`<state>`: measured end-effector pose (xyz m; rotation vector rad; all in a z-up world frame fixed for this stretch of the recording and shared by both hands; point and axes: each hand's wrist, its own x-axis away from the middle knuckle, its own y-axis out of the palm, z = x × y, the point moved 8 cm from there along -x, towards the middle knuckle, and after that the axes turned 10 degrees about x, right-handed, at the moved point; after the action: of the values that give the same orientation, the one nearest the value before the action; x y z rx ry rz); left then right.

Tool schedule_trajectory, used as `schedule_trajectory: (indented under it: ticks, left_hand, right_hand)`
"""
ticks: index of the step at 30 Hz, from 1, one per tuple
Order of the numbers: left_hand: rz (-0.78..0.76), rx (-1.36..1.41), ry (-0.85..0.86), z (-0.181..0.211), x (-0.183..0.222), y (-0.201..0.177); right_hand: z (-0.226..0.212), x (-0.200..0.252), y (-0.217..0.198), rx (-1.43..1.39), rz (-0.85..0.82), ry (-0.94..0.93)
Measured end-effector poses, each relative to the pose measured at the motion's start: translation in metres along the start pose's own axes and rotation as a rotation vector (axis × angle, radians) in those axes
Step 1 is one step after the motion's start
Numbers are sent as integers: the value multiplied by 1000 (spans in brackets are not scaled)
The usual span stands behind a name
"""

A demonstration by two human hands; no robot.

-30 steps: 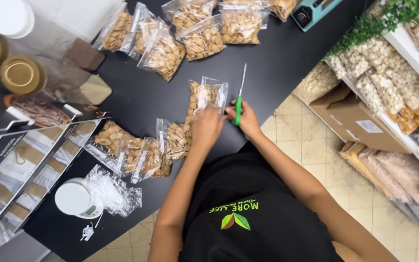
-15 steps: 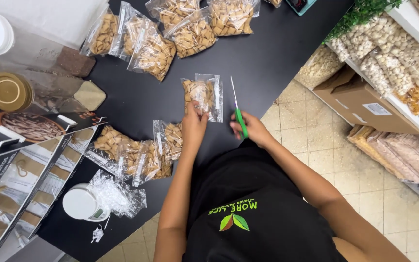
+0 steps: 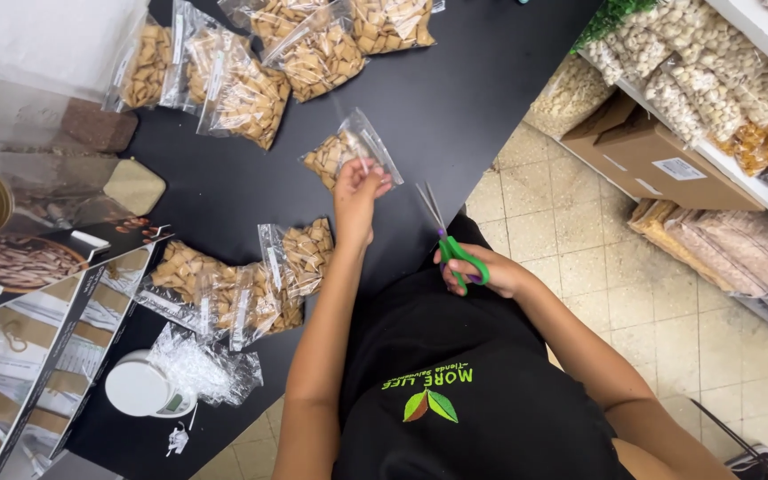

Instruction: The person uses green-handled scissors to trim the excess plastic from the top of several clear bags filled with small, light-brown, triangular food items. They repeatedly pick up a bag, cut the top edge, and place the trimmed bag on the counter.

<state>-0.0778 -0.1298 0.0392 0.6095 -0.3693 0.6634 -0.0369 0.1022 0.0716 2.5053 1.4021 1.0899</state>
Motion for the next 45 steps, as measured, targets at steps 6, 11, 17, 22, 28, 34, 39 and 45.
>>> schedule_trajectory:
  ticks: [6,11,17,22,28,34,39,45]
  left_hand:
    - [67,102,-58,-30,0,-30]
    - [26,144,-27,-25,8,-30]
    - [59,176,-69,-40,19,-35]
    - [104,176,-200,-50,29,-25]
    - [159,55,-122,-67,12,-45]
    - [164,44,-152,-58,24,-33]
    - [88,214,-466,-89,34,-11]
    - [78,419,-422,-98,32,21]
  right_hand:
    - [12,-9,5,-96,-106,89]
    - [0,-29,9,-103,-53,80]
    - [-14,-37,13,-64,-28,60]
    - [-8,-34,8,-69,-13,102]
    - [2,-36,-2,-92,27,109]
    - [0,-37,-1,-99,36,95]
    - [-4,-35,-5,-75,53,91]
    - [-6,-31,-9,-73,79,130]
